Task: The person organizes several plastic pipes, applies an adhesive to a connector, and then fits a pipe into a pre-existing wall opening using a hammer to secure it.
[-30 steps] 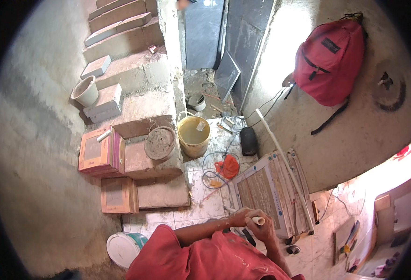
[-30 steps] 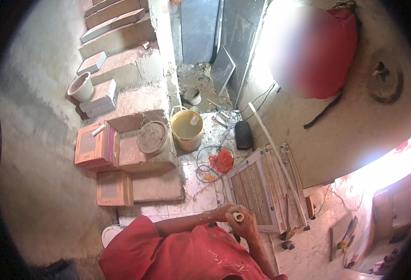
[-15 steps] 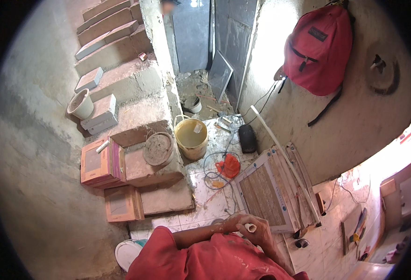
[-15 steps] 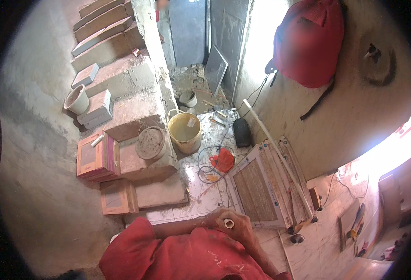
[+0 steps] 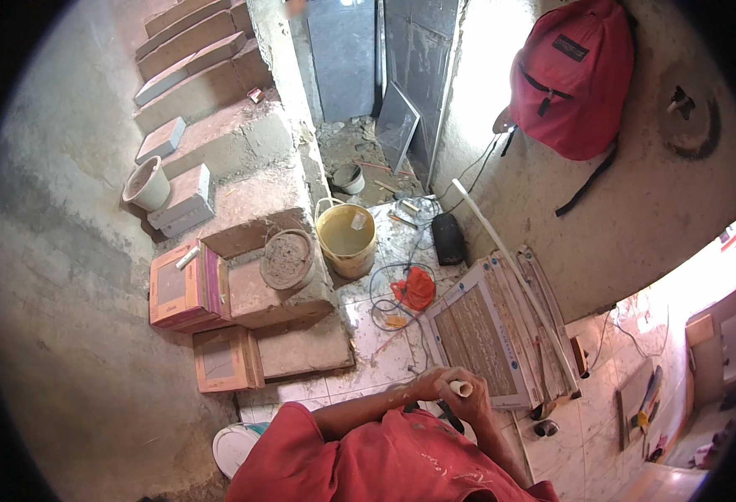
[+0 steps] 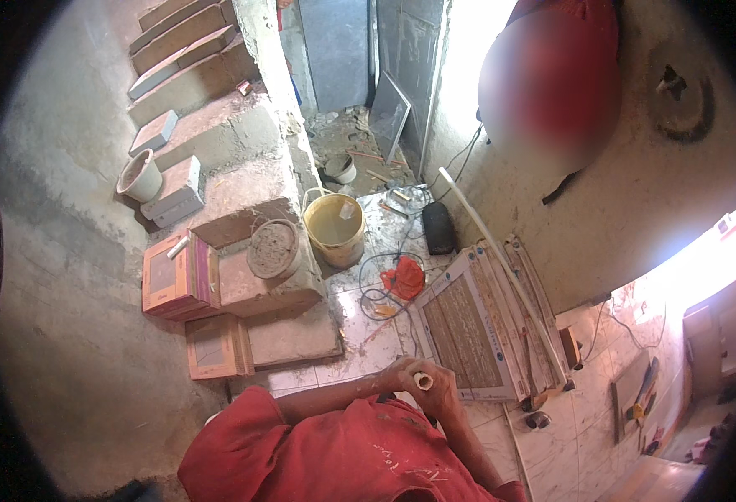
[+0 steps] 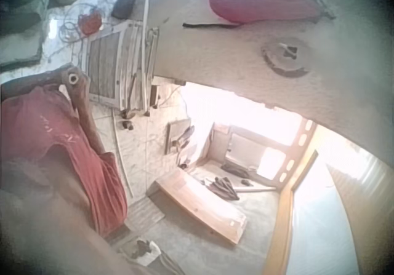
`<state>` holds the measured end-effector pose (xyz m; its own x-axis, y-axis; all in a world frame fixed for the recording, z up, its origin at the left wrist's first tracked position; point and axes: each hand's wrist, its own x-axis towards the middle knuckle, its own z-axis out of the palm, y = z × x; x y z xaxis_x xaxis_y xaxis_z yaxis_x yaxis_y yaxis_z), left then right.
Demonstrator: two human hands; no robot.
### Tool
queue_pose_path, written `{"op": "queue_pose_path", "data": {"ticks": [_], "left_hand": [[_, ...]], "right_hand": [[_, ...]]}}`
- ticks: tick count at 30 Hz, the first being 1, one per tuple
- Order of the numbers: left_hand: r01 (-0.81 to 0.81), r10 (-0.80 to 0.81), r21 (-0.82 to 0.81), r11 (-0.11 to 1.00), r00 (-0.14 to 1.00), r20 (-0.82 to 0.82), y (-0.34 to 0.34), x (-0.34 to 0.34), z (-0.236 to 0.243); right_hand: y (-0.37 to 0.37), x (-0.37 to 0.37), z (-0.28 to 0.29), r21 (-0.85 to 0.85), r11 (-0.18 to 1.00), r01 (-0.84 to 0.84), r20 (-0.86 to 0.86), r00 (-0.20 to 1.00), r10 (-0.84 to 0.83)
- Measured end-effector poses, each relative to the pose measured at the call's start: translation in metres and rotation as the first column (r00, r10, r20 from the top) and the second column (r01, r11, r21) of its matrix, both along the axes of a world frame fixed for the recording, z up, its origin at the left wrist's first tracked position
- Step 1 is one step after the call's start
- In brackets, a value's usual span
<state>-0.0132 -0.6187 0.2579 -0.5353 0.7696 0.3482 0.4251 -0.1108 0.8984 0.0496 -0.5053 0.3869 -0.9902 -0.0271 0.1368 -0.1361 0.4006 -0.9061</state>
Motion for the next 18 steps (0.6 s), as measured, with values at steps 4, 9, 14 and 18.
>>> {"op": "queue_pose_path", "data": {"ticks": [4,9,14,18], "left_hand": [[0.012,-0.013,-0.058,0.998,1.0,-0.006,0.008,-0.005,0.007],[0.047,-0.047,0.008,0.999,0.998,0.033,0.012,-0.004,0.02],[0.059,-0.056,-0.043,0.997,0.996,0.076,0.008,-0.001,0.019],[0.025,-0.024,-0.073,0.997,1.0,0.013,0.003,-0.004,0.037]], "right_hand": [[0.005,0.0,-0.004,-0.019,0.997,0.07,0.018,0.997,-0.069],[0.008,0.002,-0.007,-0.015,0.997,0.077,0.004,0.997,-0.077],[0.005,0.002,-0.003,-0.011,0.998,0.057,0.008,0.998,-0.057],[0.004,0.001,-0.004,-0.009,0.999,0.044,-0.019,0.999,-0.044]]}}
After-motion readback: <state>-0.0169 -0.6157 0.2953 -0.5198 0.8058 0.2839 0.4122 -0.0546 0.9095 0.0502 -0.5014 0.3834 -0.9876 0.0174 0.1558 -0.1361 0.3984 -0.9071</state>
